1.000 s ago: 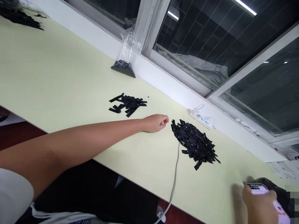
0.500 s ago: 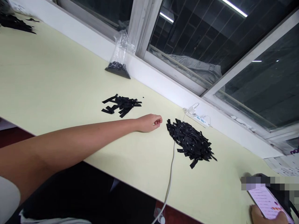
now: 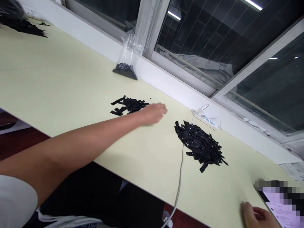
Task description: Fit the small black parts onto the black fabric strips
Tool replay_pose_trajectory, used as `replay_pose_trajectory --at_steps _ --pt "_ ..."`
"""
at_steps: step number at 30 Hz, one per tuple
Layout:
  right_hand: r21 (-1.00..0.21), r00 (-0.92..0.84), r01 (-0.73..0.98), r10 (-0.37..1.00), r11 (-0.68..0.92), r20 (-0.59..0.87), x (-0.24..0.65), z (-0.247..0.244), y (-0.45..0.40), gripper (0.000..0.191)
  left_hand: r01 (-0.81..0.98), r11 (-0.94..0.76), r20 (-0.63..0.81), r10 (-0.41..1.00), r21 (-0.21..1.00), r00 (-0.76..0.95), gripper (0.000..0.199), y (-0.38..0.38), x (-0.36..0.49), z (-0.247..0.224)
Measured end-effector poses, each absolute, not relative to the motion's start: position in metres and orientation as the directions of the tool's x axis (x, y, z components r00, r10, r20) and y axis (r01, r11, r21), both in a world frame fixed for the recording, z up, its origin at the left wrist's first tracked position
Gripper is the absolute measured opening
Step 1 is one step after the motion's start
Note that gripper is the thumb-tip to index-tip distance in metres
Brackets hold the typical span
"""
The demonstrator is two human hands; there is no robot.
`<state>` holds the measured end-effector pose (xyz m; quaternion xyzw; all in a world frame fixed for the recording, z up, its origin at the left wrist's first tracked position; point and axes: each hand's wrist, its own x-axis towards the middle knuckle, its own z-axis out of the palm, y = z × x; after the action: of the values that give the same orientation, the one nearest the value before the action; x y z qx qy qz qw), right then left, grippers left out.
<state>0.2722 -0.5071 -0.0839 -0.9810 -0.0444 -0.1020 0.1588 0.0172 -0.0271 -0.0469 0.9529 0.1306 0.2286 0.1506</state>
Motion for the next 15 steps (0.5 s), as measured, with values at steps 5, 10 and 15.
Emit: replay_pose_trajectory --at_steps 5,10,15 --pt "-0.241 0.847 0.486 0.384 -0.840 0.368 0.170 -0.062 -0.410 0.029 0.727 -0.664 0.256 0.744 0.176 0.618 0.035 0.029 -0.009 -0.034" --pt "-0.167 0.576 0.793 0.633 -0.585 0.517 0.143 -0.029 -0.325 0.030 0.750 -0.646 0.121 0.764 0.142 0.634 0.024 0.043 -0.011 -0.043" --pt "-0.139 0.448 0.881 0.701 -0.453 0.555 0.152 -0.007 -0.248 0.023 0.698 -0.705 0.197 0.707 0.125 0.679 0.017 0.040 -0.002 -0.045"
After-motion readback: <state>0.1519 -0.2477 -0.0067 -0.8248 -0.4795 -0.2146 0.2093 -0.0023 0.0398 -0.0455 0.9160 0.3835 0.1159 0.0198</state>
